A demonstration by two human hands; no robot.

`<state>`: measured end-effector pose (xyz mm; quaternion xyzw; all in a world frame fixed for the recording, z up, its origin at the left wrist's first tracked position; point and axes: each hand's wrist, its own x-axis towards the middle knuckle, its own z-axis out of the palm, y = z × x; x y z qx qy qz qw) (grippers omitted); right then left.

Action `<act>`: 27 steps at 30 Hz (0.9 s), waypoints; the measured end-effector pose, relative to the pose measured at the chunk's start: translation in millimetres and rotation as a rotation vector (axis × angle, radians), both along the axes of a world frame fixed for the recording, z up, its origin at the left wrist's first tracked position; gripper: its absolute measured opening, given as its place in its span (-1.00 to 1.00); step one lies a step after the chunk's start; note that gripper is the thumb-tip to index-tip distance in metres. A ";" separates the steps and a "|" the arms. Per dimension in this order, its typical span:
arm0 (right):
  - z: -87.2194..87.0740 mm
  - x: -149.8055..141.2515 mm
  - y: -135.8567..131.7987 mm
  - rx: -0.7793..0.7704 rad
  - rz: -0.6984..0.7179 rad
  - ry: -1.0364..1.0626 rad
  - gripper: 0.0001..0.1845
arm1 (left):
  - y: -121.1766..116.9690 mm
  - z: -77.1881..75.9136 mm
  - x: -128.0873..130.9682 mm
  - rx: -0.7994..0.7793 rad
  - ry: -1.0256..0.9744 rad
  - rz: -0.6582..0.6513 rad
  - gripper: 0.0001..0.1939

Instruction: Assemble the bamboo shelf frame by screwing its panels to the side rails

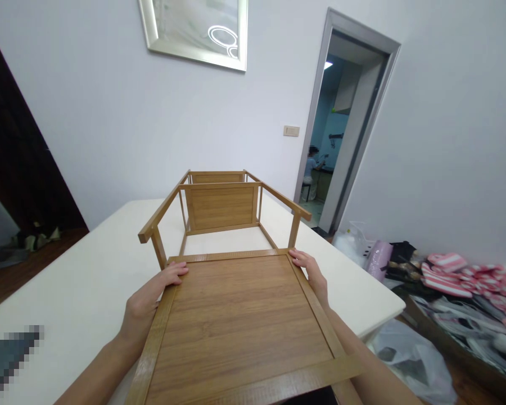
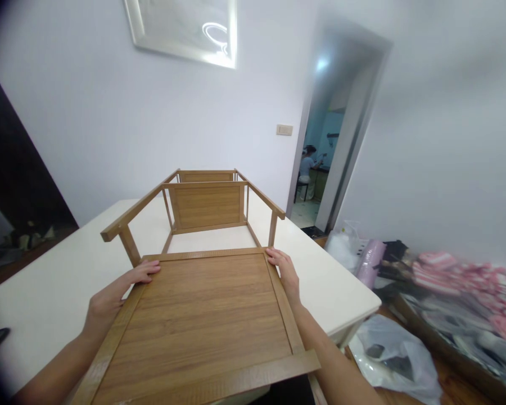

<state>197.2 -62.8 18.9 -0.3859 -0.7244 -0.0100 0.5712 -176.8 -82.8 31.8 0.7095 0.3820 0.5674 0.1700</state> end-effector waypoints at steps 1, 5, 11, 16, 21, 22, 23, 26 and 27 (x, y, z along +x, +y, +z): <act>-0.8 -0.1 0.4 0.001 0.000 0.003 -0.75 | 0.7 -1.0 -1.0 -0.003 0.011 -0.011 -0.78; -3.9 2.0 2.8 -0.004 0.011 -0.003 -0.74 | 9.6 -5.1 -8.3 -0.025 0.012 -0.036 -0.74; -2.1 3.7 3.0 0.020 0.007 -0.046 -0.68 | 11.5 -2.4 -5.0 0.052 0.046 0.006 -0.68; -1.7 1.5 2.5 0.018 -0.106 -0.140 -0.66 | -0.2 6.3 7.9 0.185 0.205 0.119 -0.72; -2.9 1.0 3.3 0.004 -0.092 -0.158 -0.67 | -1.7 9.4 7.6 0.202 0.248 0.142 -0.69; -2.5 0.4 2.9 0.006 -0.099 -0.153 -0.67 | -1.7 9.6 7.6 0.198 0.253 0.144 -0.69; -2.0 -0.3 2.4 0.008 -0.108 -0.146 -0.65 | -1.7 9.7 7.8 0.198 0.256 0.146 -0.68; -0.4 -1.9 1.0 0.006 -0.133 -0.142 -0.61 | -0.9 8.3 8.6 0.217 0.261 0.168 -0.65; -0.2 -1.9 0.9 -0.001 -0.134 -0.153 -0.62 | -0.2 7.0 8.4 0.225 0.267 0.178 -0.65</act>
